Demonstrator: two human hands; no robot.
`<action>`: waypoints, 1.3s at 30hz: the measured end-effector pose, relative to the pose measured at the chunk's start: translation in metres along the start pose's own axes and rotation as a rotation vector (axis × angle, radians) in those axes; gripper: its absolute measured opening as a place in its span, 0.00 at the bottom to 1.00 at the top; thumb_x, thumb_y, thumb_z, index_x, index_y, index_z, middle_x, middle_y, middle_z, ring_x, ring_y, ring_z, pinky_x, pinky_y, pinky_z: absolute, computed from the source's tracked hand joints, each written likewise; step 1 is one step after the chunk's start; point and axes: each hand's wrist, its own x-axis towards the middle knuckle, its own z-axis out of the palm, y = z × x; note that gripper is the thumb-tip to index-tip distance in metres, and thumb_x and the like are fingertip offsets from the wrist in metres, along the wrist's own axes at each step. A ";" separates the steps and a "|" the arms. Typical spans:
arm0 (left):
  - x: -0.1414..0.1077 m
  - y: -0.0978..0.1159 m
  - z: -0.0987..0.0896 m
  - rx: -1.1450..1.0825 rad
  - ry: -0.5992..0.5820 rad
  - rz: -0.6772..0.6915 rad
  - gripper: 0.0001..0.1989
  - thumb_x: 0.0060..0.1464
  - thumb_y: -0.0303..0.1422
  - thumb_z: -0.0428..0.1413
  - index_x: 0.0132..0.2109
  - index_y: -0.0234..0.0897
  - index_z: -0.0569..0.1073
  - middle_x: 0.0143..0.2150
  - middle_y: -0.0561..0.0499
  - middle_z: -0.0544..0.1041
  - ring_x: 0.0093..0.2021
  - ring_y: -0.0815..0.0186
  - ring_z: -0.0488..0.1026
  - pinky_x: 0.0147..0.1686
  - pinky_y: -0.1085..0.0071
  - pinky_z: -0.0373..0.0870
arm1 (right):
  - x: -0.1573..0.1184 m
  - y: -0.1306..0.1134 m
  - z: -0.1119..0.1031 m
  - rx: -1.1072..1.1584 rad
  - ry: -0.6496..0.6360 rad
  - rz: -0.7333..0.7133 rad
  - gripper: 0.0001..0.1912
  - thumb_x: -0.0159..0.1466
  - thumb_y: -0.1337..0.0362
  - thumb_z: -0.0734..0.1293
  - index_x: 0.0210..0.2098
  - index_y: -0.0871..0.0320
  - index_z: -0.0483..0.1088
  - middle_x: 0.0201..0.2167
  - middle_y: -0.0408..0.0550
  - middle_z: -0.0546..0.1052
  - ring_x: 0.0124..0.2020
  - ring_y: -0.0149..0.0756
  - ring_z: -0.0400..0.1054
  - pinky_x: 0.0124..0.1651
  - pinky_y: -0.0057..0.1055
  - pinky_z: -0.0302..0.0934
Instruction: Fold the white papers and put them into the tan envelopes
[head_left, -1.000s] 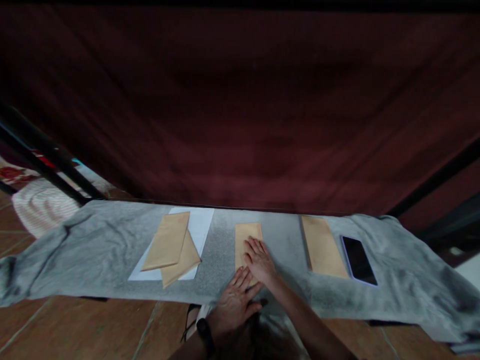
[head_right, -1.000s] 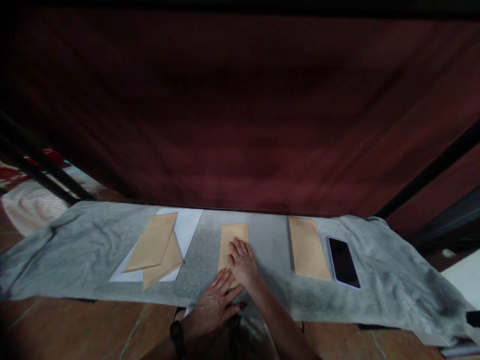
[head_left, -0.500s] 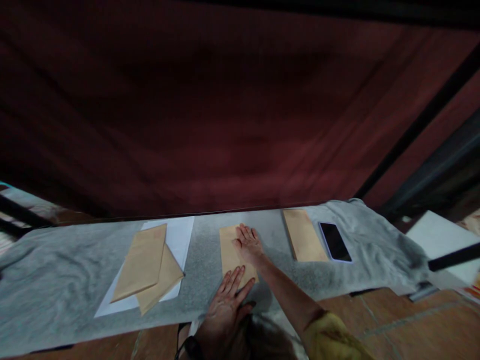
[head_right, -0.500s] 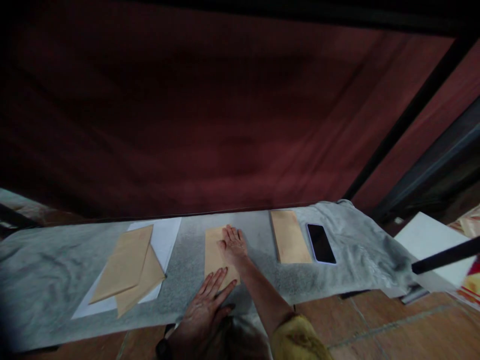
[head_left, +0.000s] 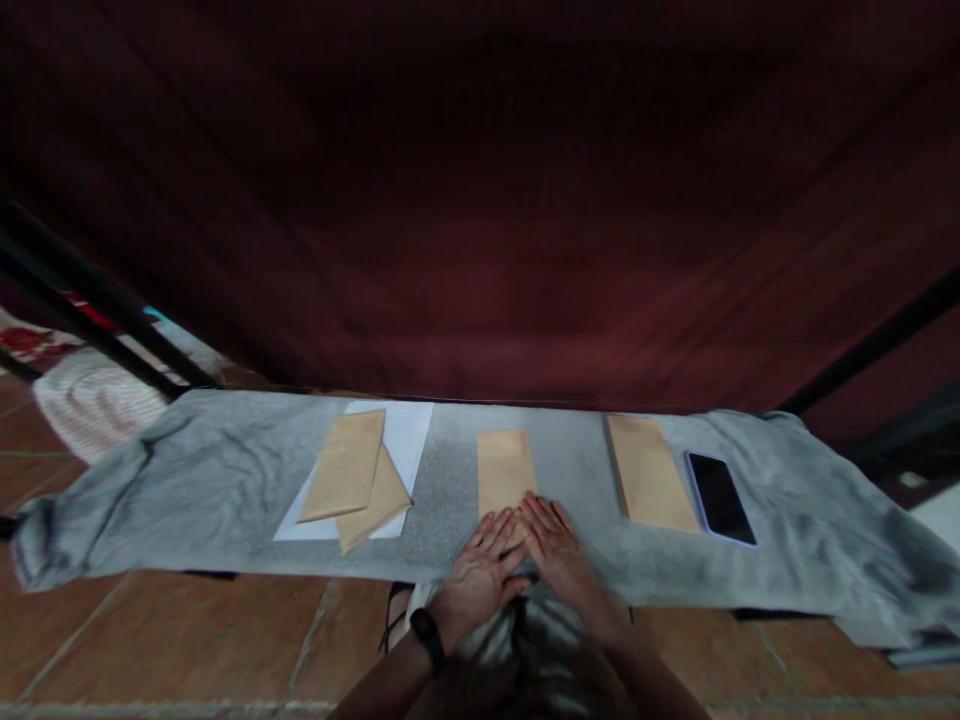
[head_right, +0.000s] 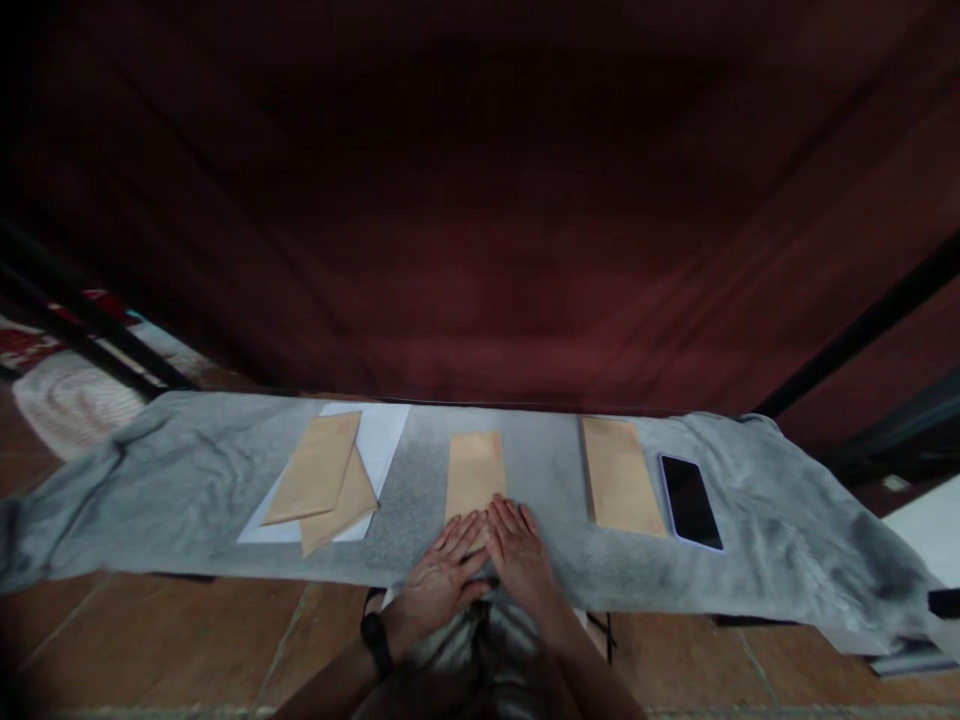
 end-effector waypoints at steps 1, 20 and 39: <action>-0.001 0.001 -0.001 0.002 0.006 -0.003 0.31 0.63 0.44 0.57 0.69 0.47 0.62 0.76 0.46 0.53 0.74 0.55 0.51 0.71 0.50 0.52 | -0.008 -0.001 -0.002 0.001 0.000 -0.018 0.25 0.74 0.64 0.55 0.69 0.58 0.59 0.69 0.53 0.64 0.70 0.41 0.57 0.71 0.49 0.53; -0.029 -0.008 -0.004 0.029 0.070 -0.084 0.28 0.69 0.44 0.48 0.71 0.42 0.58 0.69 0.45 0.68 0.69 0.59 0.63 0.69 0.54 0.60 | -0.047 -0.002 -0.014 -0.030 -0.007 -0.059 0.31 0.72 0.60 0.60 0.72 0.57 0.53 0.69 0.51 0.63 0.69 0.42 0.59 0.71 0.47 0.51; 0.136 -0.051 0.036 0.060 0.148 -0.369 0.34 0.69 0.46 0.40 0.75 0.36 0.44 0.74 0.39 0.56 0.74 0.53 0.50 0.71 0.48 0.47 | -0.042 -0.010 -0.022 0.032 0.027 -0.029 0.30 0.72 0.62 0.59 0.72 0.56 0.54 0.67 0.52 0.67 0.68 0.44 0.60 0.70 0.49 0.55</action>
